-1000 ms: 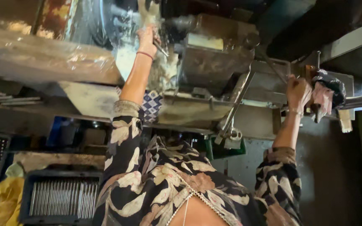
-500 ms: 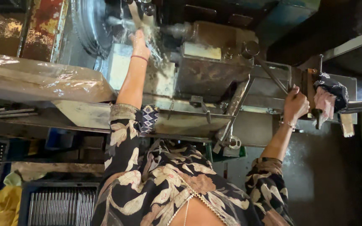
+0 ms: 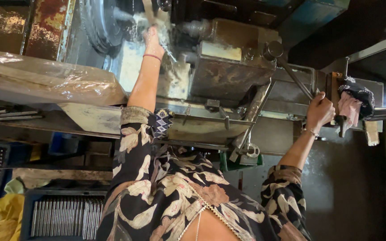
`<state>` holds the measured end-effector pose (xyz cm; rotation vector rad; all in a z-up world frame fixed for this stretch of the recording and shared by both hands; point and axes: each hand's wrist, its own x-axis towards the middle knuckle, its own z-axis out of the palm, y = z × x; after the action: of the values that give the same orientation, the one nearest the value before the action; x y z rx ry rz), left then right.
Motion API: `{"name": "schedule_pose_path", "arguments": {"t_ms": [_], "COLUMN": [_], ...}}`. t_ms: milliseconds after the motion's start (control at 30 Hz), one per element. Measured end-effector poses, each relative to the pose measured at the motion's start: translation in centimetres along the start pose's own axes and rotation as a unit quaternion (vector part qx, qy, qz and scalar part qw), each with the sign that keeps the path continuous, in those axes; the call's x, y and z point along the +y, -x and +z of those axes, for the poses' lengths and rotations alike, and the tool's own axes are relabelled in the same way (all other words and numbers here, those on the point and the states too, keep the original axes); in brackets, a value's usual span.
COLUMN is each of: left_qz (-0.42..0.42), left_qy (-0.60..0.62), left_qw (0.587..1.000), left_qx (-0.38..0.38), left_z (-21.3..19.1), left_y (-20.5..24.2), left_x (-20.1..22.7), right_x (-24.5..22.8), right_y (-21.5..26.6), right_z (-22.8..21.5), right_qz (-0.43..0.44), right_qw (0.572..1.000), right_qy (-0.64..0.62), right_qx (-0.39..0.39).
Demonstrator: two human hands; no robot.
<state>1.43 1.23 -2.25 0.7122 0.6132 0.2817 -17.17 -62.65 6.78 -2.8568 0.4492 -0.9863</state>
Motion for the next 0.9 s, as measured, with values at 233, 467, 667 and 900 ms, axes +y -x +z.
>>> {"name": "schedule_pose_path", "arguments": {"t_ms": [233, 467, 667, 900], "left_qz": [0.002, -0.005, -0.023, -0.03], "left_qy": [-0.028, 0.017, 0.04, 0.087], "left_qw": [1.0, 0.999, 0.999, 0.995], "left_qx": [0.008, -0.049, -0.014, -0.038], "left_z": [0.5, 0.01, -0.03, 0.43], "left_y": [-0.34, -0.04, -0.06, -0.27], "left_x": [0.09, -0.03, -0.18, 0.05], "right_x": [-0.09, -0.19, -0.23, -0.55], "right_y": [0.07, -0.04, -0.13, -0.14], "right_z": [-0.32, -0.18, -0.2, -0.45], "right_qz": [0.009, 0.009, 0.009, 0.022], "right_qw": [1.0, 1.0, 1.0, 1.0], "right_qy": [-0.005, -0.005, -0.009, 0.001], "right_qx": [-0.01, 0.002, 0.004, -0.002]}}
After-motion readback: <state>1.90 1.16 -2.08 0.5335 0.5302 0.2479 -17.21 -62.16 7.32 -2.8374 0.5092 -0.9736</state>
